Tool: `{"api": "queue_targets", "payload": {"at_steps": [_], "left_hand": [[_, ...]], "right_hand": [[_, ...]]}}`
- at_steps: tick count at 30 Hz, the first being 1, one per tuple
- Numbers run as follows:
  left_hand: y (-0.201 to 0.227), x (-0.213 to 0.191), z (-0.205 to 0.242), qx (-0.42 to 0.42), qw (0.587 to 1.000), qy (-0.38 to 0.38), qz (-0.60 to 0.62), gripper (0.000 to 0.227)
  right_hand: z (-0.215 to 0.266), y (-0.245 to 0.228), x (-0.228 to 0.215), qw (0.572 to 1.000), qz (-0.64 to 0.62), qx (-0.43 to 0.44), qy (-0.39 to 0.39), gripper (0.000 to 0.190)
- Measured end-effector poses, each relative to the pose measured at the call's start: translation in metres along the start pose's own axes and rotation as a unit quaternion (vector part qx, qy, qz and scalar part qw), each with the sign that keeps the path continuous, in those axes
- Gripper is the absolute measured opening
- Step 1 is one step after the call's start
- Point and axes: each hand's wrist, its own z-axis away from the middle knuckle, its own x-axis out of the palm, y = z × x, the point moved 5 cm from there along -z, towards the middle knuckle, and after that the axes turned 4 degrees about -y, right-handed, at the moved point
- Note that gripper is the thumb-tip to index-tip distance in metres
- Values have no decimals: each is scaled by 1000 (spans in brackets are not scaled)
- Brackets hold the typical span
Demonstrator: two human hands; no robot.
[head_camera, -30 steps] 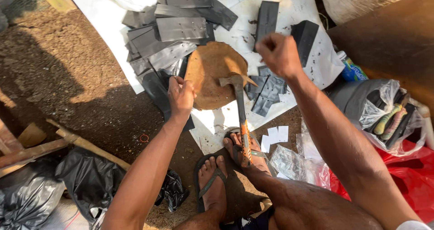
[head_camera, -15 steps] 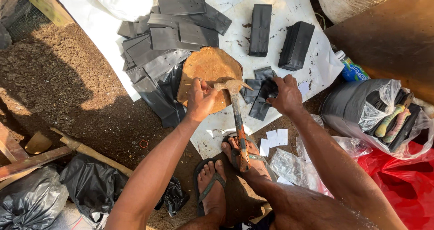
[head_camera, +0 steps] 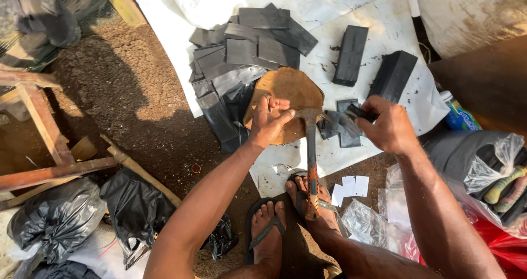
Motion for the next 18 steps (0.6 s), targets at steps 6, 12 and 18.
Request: {"api": "queue_targets", "payload": {"at_steps": [6,12,18], "left_hand": [[69,-14,-14,183,976,-69,-91,48],[57,-29,-35,57,986,-86,-128,39],[34,-45,-36,33,972,-78,-218,43]], "right_hand": [[-25,-86,4,944,-313,-100,-10,26],[-18,-47,53,977,-162,37,134,40],[23,19,180,914,-348,122,-170,37]]}}
